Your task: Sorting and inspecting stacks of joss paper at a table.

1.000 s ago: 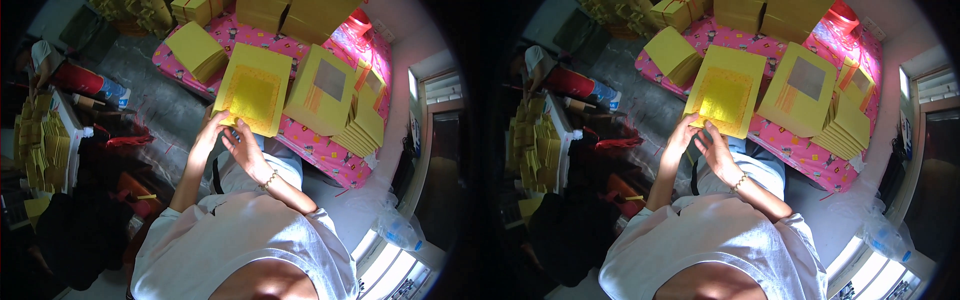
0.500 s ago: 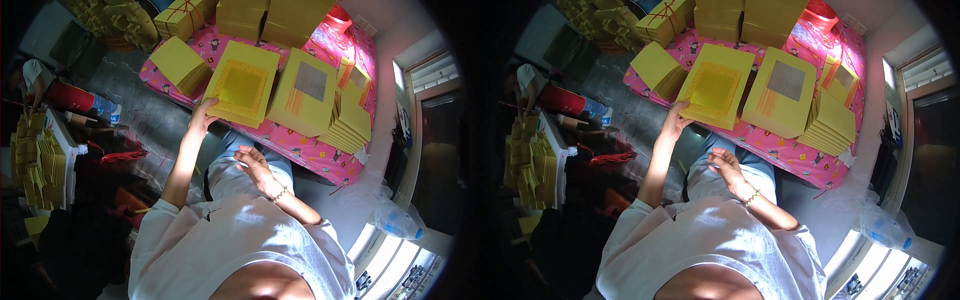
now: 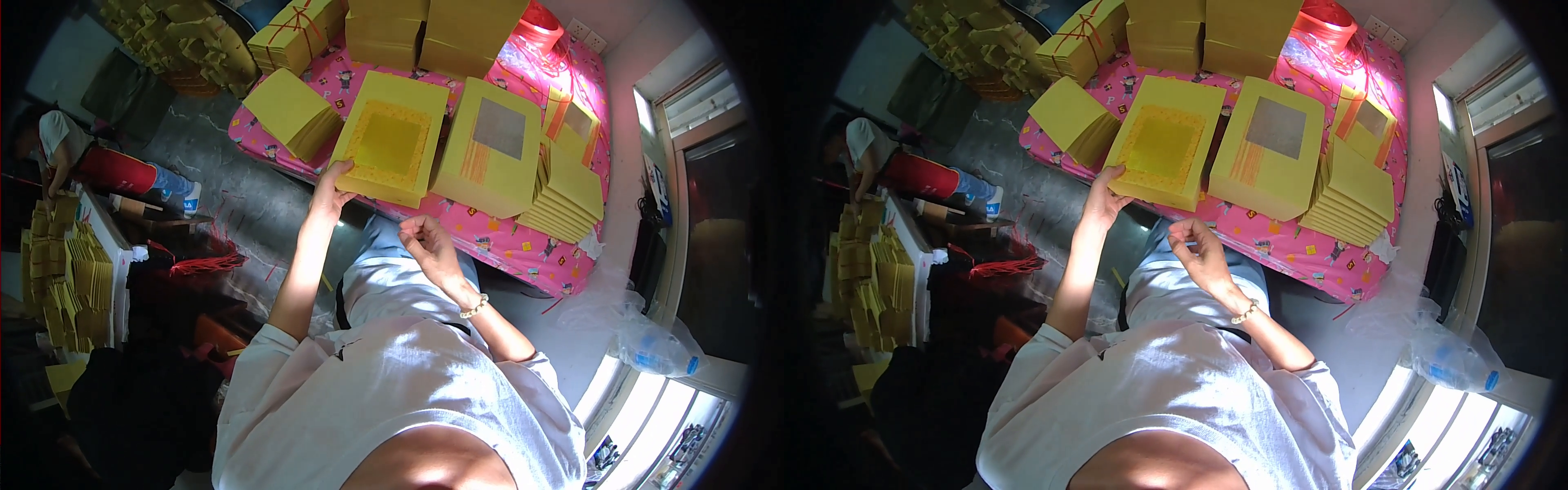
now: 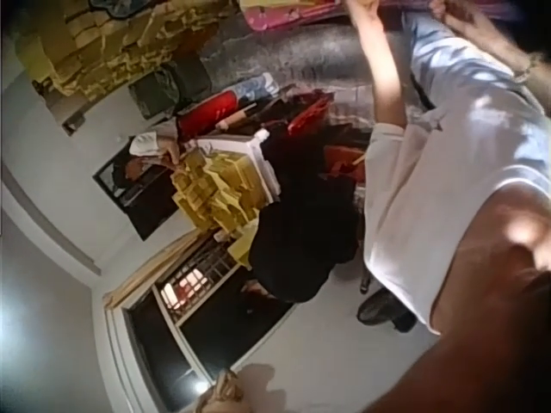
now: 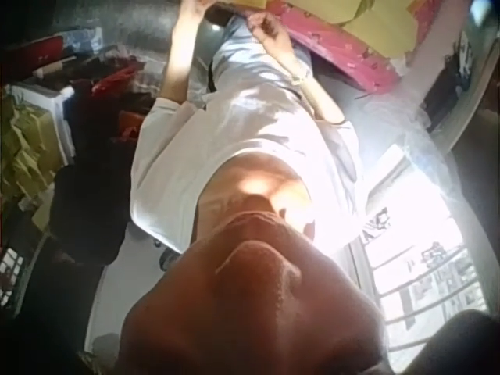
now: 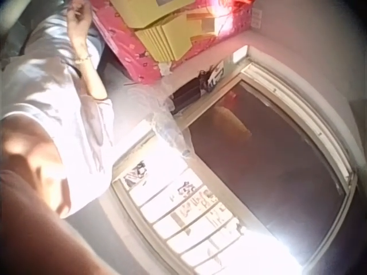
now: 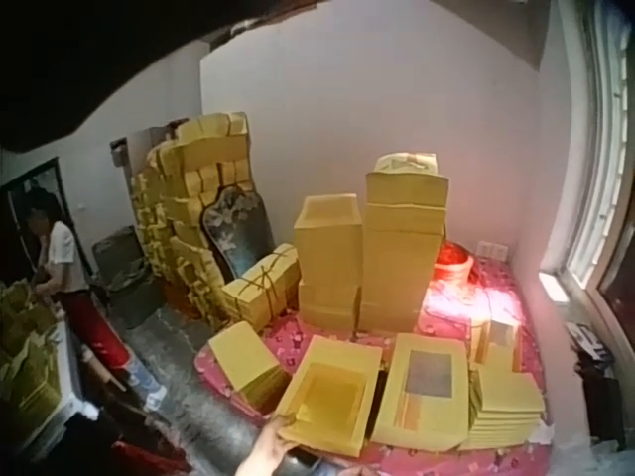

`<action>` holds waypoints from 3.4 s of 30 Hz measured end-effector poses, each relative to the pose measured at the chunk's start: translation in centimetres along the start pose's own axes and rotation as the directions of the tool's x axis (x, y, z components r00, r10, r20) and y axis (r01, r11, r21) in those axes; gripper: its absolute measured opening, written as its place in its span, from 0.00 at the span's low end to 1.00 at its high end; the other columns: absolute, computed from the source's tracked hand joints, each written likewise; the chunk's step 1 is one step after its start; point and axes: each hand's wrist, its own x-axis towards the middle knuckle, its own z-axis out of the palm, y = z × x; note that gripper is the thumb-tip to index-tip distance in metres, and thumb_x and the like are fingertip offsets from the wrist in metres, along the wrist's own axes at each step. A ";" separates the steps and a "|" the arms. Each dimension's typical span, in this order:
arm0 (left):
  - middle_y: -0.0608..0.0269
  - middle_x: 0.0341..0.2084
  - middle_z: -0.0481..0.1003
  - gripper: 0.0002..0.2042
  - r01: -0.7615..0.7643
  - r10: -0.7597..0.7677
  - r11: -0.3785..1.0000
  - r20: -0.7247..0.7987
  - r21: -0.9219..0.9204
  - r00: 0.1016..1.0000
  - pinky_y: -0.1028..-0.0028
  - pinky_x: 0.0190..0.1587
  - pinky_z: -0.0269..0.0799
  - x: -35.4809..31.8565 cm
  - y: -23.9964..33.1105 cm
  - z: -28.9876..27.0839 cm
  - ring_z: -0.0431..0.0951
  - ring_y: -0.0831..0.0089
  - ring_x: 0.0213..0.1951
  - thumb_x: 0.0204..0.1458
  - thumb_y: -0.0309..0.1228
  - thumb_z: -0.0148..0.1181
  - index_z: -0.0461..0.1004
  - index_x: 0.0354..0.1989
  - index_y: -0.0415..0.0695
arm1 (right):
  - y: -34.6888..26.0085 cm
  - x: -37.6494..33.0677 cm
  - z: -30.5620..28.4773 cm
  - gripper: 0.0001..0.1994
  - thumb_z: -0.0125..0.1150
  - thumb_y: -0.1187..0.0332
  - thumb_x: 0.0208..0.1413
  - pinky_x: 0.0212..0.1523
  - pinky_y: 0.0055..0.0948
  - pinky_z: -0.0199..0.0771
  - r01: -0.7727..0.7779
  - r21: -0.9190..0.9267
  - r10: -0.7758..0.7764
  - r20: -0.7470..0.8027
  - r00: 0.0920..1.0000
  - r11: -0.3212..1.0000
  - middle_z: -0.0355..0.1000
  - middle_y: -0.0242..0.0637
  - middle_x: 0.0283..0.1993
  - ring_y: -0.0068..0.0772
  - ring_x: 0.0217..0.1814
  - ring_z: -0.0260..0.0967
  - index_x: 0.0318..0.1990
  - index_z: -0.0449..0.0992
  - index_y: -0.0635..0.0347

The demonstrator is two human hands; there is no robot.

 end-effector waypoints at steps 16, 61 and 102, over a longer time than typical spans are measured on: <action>0.63 0.43 0.73 0.22 0.021 -0.014 0.998 -0.114 0.060 0.993 0.69 0.47 0.69 1.6 -0.2 0.6 0.73 0.71 0.44 0.48 0.44 0.60 0.70 0.50 0.47 | -12.0 5.7 -2.9 0.14 0.65 0.71 0.45 0.48 0.38 0.66 0.489 -0.841 -0.548 0.302 0.780 0.232 0.70 0.40 0.40 0.43 0.48 0.66 0.41 0.73 0.62; 0.58 0.51 0.67 0.26 -0.221 0.285 0.937 -0.225 0.270 0.932 0.68 0.52 0.59 -1.3 2.6 2.6 0.64 0.70 0.52 0.49 0.43 0.63 0.67 0.53 0.39 | -12.5 10.4 -5.7 0.19 0.66 0.65 0.45 0.48 0.39 0.64 0.579 -0.797 -0.167 0.556 0.814 0.172 0.68 0.41 0.40 0.43 0.47 0.66 0.44 0.70 0.61; 0.60 0.40 0.77 0.27 -0.247 0.280 0.653 0.075 0.716 0.957 0.76 0.46 0.69 14.1 13.5 -13.0 0.77 0.74 0.42 0.47 0.44 0.68 0.73 0.50 0.38 | -10.5 11.5 -4.8 0.15 0.67 0.64 0.45 0.56 0.42 0.62 0.559 -0.812 -0.273 0.506 0.818 0.168 0.68 0.42 0.37 0.44 0.45 0.67 0.37 0.70 0.61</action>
